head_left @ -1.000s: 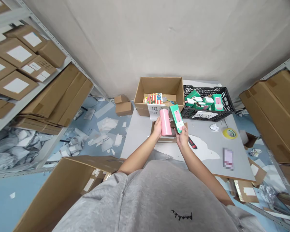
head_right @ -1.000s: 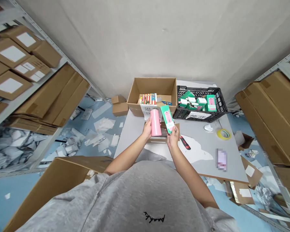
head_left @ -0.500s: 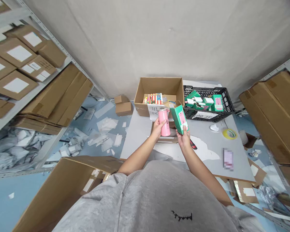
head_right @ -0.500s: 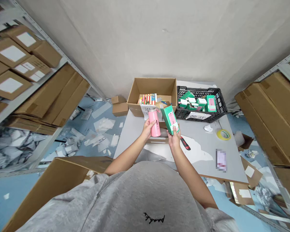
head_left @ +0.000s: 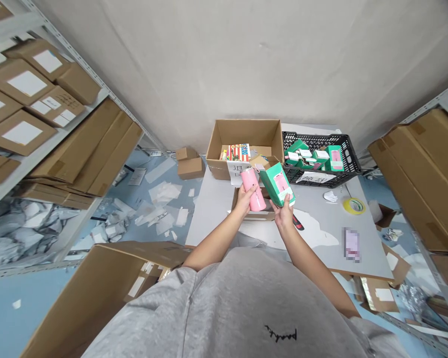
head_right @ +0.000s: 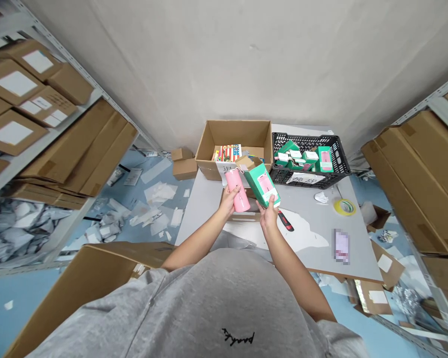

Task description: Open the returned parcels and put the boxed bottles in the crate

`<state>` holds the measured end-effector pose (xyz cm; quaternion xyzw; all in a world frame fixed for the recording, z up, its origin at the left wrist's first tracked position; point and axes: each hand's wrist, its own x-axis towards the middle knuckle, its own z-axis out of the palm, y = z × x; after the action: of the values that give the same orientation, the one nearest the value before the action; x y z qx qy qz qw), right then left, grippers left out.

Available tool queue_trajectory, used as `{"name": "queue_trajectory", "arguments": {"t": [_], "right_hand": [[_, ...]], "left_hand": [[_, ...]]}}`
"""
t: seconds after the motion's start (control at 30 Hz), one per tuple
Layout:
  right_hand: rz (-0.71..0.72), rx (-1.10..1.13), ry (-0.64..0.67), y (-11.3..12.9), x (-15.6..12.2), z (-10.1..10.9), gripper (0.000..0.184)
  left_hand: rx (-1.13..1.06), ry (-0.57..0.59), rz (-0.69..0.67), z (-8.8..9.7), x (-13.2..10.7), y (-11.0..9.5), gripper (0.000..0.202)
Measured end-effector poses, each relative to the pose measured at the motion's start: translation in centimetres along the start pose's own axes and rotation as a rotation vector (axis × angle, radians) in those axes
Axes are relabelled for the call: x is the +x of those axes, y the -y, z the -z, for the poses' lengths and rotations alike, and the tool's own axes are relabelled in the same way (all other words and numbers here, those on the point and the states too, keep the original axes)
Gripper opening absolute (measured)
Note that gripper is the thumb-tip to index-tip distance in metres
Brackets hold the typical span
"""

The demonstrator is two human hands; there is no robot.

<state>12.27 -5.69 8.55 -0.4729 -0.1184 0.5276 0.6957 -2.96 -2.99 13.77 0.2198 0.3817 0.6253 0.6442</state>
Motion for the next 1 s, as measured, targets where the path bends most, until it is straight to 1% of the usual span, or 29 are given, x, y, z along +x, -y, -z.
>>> {"name": "queue_trajectory", "arguments": {"t": [0.07,0.13,0.23,0.33,0.47,0.63,0.73,0.83,0.93,1.0], "right_hand": [[0.002,-0.011,-0.009,0.0,0.1,0.1,0.058],[0.004,-0.007,-0.012,0.1,0.1,0.2,0.056],[-0.006,0.014,-0.02,0.2,0.0,0.3,0.053],[-0.019,0.035,-0.022,0.3,-0.1,0.3,0.05],[-0.005,0.059,-0.023,0.5,-0.2,0.2,0.047],[0.032,0.074,-0.03,0.6,-0.1,0.3,0.049],[0.046,0.083,-0.052,0.5,0.0,0.5,0.051],[0.04,0.08,-0.084,0.4,0.1,0.6,0.051],[0.029,0.072,-0.088,0.3,0.1,0.7,0.051],[0.024,0.062,-0.086,0.3,0.1,0.7,0.051]], "left_hand": [[-0.01,-0.003,-0.01,0.2,0.1,-0.1,0.057],[-0.047,-0.003,-0.008,0.3,0.3,-0.1,0.058],[-0.116,0.009,0.063,0.6,0.3,-0.1,0.061],[-0.091,0.014,0.141,0.9,0.2,0.0,0.066],[-0.017,0.0,0.099,1.2,0.2,0.1,0.071],[-0.083,0.033,0.039,1.1,0.4,-0.1,0.06],[-0.136,0.055,0.09,1.1,0.4,-0.2,0.063],[-0.072,0.026,0.144,1.3,0.2,-0.2,0.069],[0.013,0.007,0.127,1.4,0.1,-0.1,0.07],[0.029,0.011,0.102,1.4,0.1,0.0,0.066]]}}
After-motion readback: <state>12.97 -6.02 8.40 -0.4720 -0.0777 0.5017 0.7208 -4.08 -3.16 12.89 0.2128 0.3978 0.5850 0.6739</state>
